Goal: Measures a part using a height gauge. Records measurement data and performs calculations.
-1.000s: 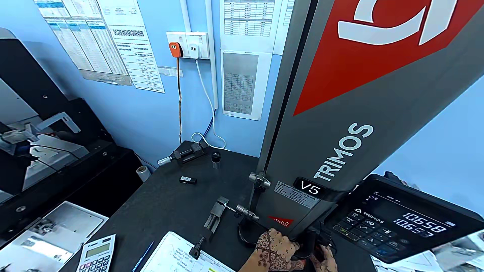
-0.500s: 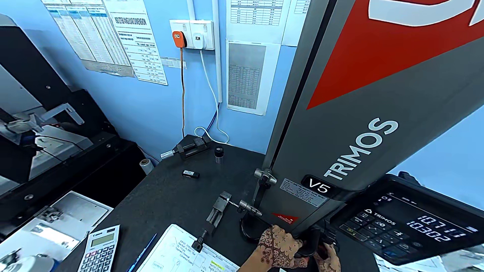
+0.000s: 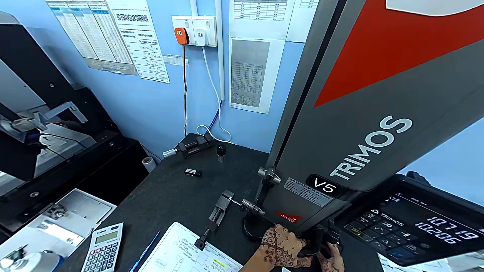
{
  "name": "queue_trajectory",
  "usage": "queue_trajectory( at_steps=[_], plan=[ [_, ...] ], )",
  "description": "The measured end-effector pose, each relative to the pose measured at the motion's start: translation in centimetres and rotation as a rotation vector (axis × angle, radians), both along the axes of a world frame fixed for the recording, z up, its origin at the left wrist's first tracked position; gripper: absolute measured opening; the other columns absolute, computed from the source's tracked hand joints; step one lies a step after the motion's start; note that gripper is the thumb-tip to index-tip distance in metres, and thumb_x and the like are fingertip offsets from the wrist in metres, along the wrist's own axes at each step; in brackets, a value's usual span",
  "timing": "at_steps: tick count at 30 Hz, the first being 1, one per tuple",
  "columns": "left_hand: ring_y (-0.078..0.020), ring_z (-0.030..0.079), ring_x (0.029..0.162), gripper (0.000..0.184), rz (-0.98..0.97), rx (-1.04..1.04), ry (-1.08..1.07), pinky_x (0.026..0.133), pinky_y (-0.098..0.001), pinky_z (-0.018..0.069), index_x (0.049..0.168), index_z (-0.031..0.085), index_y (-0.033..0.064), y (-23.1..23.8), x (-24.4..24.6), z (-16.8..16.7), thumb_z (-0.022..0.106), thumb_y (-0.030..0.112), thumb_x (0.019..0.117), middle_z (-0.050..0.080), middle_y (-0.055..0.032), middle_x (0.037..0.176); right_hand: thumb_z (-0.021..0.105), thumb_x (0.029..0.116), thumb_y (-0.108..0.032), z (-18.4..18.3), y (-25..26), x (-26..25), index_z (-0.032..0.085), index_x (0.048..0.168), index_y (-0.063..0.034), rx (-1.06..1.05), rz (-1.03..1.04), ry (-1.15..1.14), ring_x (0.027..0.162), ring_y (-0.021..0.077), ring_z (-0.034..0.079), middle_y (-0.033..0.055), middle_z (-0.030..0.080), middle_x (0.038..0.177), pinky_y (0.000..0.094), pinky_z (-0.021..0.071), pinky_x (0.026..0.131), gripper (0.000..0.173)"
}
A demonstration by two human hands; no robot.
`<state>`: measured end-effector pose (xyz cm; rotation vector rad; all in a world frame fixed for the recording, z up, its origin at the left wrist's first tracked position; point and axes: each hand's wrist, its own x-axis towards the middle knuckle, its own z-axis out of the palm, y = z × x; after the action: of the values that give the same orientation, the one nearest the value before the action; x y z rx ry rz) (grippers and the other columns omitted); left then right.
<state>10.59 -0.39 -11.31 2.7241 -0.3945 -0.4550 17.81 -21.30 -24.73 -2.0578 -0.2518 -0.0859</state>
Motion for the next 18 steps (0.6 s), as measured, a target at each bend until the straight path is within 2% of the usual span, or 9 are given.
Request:
queue_trajectory(
  at_steps=[9,15,18],
  plan=[
    [-0.0429,0.065,0.111,0.060,0.010,-0.011,0.027,0.098,-0.0607,0.0445,0.134,0.061,0.0069,0.0,-0.2,0.7,0.038,0.054,0.1056,0.069,-0.0236,0.118,0.075,0.0812,-0.008,0.2,0.1,-0.1,0.059,0.124,0.0190,0.009,0.004,-0.004,0.120,0.0434,0.059,0.0404,0.055,0.131,0.0473,0.0475,0.104,0.053],
    [-0.0421,0.067,0.108,0.060,0.002,-0.013,-0.035,0.096,-0.0604,0.0466,0.131,0.063,0.0084,0.1,0.0,-0.5,0.038,0.055,0.1048,0.071,-0.0227,0.114,0.075,0.0817,-0.006,0.3,0.2,0.0,0.059,0.124,0.0184,0.013,0.012,0.008,0.118,0.0420,0.060,0.0394,0.055,0.131,0.0461,0.0488,0.102,0.052],
    [-0.0429,0.065,0.112,0.059,0.011,-0.006,0.013,0.097,-0.0614,0.0456,0.134,0.062,0.0089,0.0,-0.1,0.4,0.038,0.055,0.1052,0.069,-0.0232,0.119,0.074,0.0820,-0.006,0.5,0.1,0.0,0.058,0.125,0.0190,0.005,0.022,0.006,0.120,0.0425,0.059,0.0397,0.055,0.131,0.0471,0.0477,0.104,0.052]
  ],
)
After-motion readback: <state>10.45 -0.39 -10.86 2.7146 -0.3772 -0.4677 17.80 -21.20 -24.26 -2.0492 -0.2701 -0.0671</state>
